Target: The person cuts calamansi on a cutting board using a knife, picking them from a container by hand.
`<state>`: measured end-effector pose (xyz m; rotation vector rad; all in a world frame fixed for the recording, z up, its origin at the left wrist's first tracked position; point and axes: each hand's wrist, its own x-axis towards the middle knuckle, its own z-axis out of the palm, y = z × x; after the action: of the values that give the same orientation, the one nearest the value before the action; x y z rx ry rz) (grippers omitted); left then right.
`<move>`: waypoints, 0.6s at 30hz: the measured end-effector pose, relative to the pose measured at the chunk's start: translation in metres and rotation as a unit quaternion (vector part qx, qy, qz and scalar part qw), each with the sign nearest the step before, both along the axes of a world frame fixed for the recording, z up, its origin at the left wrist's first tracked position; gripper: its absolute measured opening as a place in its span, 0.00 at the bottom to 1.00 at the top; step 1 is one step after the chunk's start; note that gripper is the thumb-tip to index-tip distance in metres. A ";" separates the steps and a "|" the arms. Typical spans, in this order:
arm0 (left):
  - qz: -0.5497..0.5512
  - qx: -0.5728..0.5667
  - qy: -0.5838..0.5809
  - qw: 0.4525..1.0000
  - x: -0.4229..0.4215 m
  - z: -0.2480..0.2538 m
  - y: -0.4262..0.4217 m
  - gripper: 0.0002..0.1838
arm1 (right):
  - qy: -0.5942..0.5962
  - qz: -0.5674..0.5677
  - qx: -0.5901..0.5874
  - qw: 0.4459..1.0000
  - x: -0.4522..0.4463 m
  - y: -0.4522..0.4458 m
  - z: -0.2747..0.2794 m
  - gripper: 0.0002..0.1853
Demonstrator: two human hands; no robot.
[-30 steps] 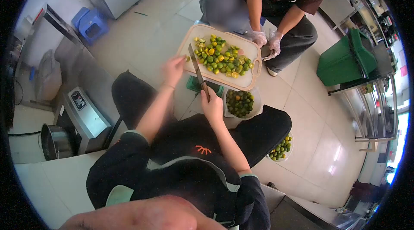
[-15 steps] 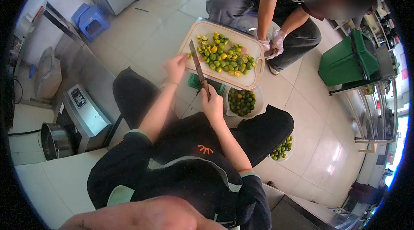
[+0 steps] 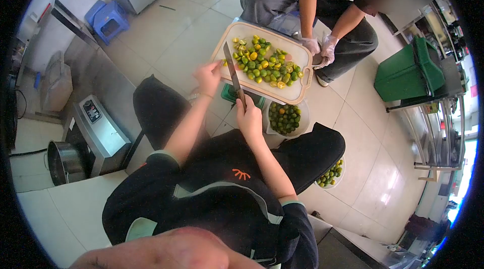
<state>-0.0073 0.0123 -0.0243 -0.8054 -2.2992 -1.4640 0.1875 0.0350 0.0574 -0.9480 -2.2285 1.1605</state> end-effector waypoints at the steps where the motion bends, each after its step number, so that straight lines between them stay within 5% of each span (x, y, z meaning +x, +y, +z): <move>1: 0.002 -0.004 0.003 1.000 0.000 0.000 0.000 0.03 | -0.002 0.001 -0.005 1.000 -0.001 0.000 -0.001 0.14; 18: 0.022 -0.021 0.050 0.998 0.004 0.004 0.000 0.06 | -0.096 0.042 0.007 0.994 -0.023 -0.002 -0.012 0.15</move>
<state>-0.0038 0.0122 -0.0205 -0.8160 -2.2655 -1.3286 0.1643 0.0333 0.0452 -1.0077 -2.4464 1.1297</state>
